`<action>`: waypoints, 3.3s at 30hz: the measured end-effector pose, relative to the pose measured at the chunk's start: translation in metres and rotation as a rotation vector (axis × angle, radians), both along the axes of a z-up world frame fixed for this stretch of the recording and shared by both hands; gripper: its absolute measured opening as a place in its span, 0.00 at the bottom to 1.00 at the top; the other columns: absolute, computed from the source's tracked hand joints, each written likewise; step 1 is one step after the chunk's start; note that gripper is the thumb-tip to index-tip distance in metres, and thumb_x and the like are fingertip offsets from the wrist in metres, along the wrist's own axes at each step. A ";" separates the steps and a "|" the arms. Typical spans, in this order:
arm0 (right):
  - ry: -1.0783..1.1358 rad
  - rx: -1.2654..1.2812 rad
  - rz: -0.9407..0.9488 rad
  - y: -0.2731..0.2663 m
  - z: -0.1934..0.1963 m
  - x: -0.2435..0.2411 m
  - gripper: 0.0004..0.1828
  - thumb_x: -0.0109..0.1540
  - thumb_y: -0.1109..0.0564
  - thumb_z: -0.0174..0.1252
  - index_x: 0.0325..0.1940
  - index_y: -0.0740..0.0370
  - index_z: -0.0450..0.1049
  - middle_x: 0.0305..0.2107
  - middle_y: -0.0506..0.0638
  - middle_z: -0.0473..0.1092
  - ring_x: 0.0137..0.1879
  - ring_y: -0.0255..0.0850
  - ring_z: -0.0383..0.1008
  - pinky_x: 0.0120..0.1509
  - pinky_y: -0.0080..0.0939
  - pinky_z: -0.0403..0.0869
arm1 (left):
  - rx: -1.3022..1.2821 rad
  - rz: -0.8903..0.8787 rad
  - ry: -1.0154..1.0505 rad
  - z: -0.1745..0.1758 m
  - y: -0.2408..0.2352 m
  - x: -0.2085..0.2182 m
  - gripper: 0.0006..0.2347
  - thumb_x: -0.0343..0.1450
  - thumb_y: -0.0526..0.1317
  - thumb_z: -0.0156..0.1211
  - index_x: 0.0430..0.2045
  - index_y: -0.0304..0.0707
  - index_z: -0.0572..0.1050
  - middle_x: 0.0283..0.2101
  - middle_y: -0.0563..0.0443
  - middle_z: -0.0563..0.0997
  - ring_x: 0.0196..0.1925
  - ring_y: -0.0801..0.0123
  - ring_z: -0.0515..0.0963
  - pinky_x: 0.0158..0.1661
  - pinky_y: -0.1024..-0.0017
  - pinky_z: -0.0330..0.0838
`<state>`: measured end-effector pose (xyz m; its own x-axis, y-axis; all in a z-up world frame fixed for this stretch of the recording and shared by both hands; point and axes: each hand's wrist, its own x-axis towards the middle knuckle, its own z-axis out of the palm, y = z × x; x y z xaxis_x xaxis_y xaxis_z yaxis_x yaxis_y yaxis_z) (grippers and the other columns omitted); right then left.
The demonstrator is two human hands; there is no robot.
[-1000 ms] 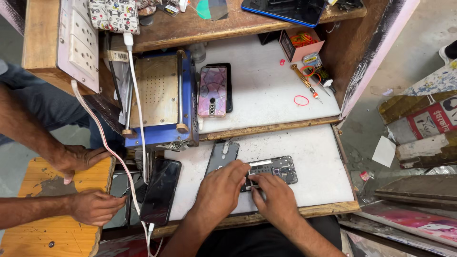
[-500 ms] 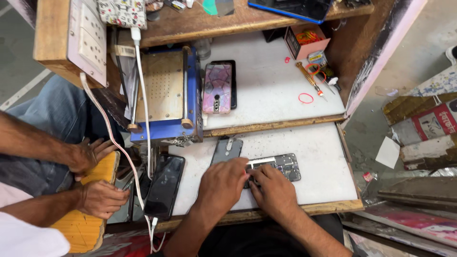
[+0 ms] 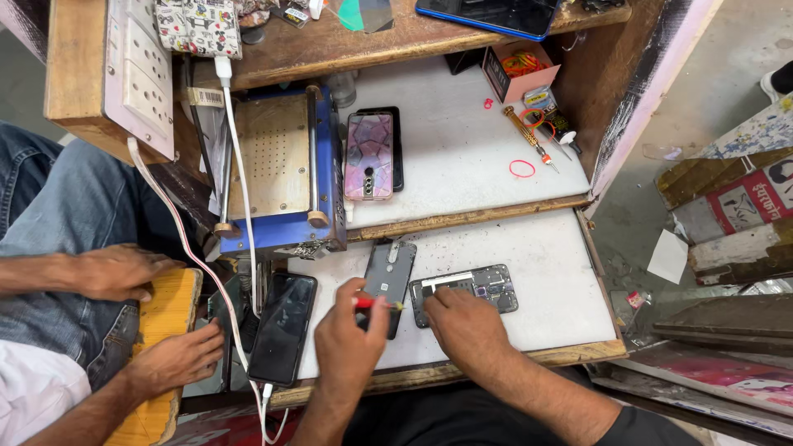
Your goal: The person uses a red-handled screwdriver to remove screws from a disassembled smartphone on a workbench. They manipulate the phone's internal components and back cover while other phones and tools remain on the bench.
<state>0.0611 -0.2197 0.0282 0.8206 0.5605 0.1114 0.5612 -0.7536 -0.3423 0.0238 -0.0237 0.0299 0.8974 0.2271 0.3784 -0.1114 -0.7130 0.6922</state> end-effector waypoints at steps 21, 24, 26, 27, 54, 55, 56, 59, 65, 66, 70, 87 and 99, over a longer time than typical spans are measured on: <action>-0.130 -0.453 0.422 0.016 0.001 0.038 0.09 0.58 0.60 0.59 0.41 0.67 0.73 0.33 0.55 0.70 0.39 0.46 0.77 0.31 0.42 0.79 | 0.361 0.355 0.706 -0.003 0.096 -0.031 0.33 0.63 0.54 0.69 0.62 0.48 0.64 0.61 0.42 0.71 0.51 0.45 0.82 0.44 0.52 0.80; -0.138 -0.447 0.414 0.016 0.000 0.036 0.08 0.59 0.60 0.58 0.40 0.66 0.73 0.33 0.55 0.71 0.39 0.46 0.77 0.33 0.41 0.79 | 0.350 0.366 0.739 -0.003 0.094 -0.030 0.33 0.64 0.55 0.68 0.63 0.50 0.64 0.62 0.41 0.70 0.51 0.45 0.82 0.45 0.53 0.80; -0.147 -0.436 0.414 0.016 0.000 0.035 0.09 0.59 0.60 0.58 0.41 0.67 0.73 0.34 0.56 0.71 0.40 0.46 0.77 0.33 0.41 0.78 | 0.354 0.378 0.734 0.003 0.087 -0.030 0.31 0.65 0.54 0.67 0.64 0.51 0.66 0.66 0.37 0.66 0.50 0.41 0.81 0.44 0.53 0.79; -0.109 -0.465 0.412 0.017 0.000 0.036 0.10 0.59 0.61 0.58 0.43 0.68 0.73 0.35 0.57 0.71 0.40 0.46 0.77 0.33 0.41 0.79 | 0.299 0.316 0.587 0.009 0.082 -0.026 0.27 0.67 0.51 0.64 0.61 0.48 0.68 0.62 0.38 0.69 0.50 0.43 0.81 0.44 0.54 0.79; 0.210 0.030 0.291 0.006 0.027 0.044 0.14 0.61 0.52 0.60 0.49 0.58 0.75 0.43 0.56 0.75 0.52 0.54 0.75 0.55 0.53 0.74 | -0.020 -0.570 -0.163 0.095 -0.051 0.005 0.13 0.73 0.32 0.55 0.52 0.33 0.71 0.41 0.37 0.81 0.42 0.44 0.81 0.43 0.55 0.75; 0.220 0.006 0.295 0.000 0.020 0.048 0.13 0.61 0.52 0.60 0.48 0.57 0.76 0.42 0.55 0.76 0.51 0.54 0.75 0.54 0.53 0.74 | -0.027 -0.521 -0.134 0.067 -0.044 0.000 0.11 0.73 0.32 0.57 0.49 0.34 0.69 0.40 0.40 0.81 0.41 0.48 0.82 0.43 0.56 0.75; 0.245 -0.008 0.296 -0.007 0.013 0.049 0.13 0.61 0.52 0.60 0.48 0.56 0.76 0.41 0.55 0.76 0.50 0.54 0.76 0.53 0.53 0.75 | -0.040 -0.466 -0.097 0.041 -0.038 -0.006 0.10 0.74 0.32 0.59 0.46 0.35 0.68 0.38 0.42 0.81 0.40 0.51 0.83 0.43 0.57 0.76; 0.270 0.210 0.304 -0.023 0.005 0.056 0.09 0.61 0.54 0.59 0.45 0.52 0.79 0.39 0.52 0.79 0.47 0.53 0.79 0.51 0.52 0.77 | -0.420 -0.318 -0.070 -0.022 -0.026 -0.024 0.13 0.77 0.32 0.58 0.52 0.34 0.62 0.41 0.46 0.84 0.39 0.64 0.87 0.40 0.67 0.81; 0.171 0.670 -0.123 -0.062 0.070 0.088 0.30 0.64 0.57 0.55 0.72 0.55 0.62 0.38 0.50 0.80 0.37 0.39 0.81 0.41 0.38 0.79 | -0.386 -0.327 -0.215 -0.052 -0.022 -0.013 0.20 0.75 0.31 0.60 0.61 0.39 0.64 0.42 0.44 0.84 0.41 0.67 0.86 0.37 0.72 0.84; 0.071 0.597 -0.184 -0.075 0.088 0.089 0.11 0.71 0.59 0.56 0.57 0.54 0.70 0.37 0.48 0.82 0.38 0.35 0.83 0.44 0.36 0.80 | -0.361 -0.341 -0.218 -0.051 -0.024 -0.008 0.19 0.76 0.32 0.59 0.61 0.39 0.64 0.43 0.45 0.84 0.42 0.68 0.86 0.39 0.72 0.84; -0.165 0.638 -0.350 -0.124 0.155 0.086 0.31 0.73 0.63 0.53 0.80 0.63 0.56 0.39 0.52 0.79 0.38 0.35 0.79 0.43 0.34 0.77 | -0.326 -0.352 -0.183 -0.049 -0.031 0.001 0.17 0.76 0.32 0.59 0.59 0.39 0.65 0.44 0.45 0.84 0.43 0.66 0.86 0.41 0.72 0.85; 0.035 0.499 -0.471 -0.108 0.032 0.061 0.14 0.65 0.61 0.58 0.55 0.56 0.80 0.31 0.50 0.81 0.31 0.32 0.81 0.37 0.33 0.77 | -0.262 -0.369 -0.218 -0.048 -0.035 0.003 0.16 0.76 0.32 0.61 0.57 0.39 0.66 0.40 0.44 0.83 0.41 0.61 0.87 0.41 0.68 0.84; 0.160 0.658 -0.550 -0.087 -0.039 0.034 0.11 0.63 0.60 0.60 0.48 0.60 0.82 0.25 0.51 0.79 0.28 0.31 0.75 0.33 0.33 0.73 | -0.142 -0.397 -0.182 -0.050 -0.031 0.009 0.21 0.75 0.32 0.62 0.60 0.39 0.61 0.40 0.43 0.84 0.41 0.59 0.87 0.39 0.66 0.85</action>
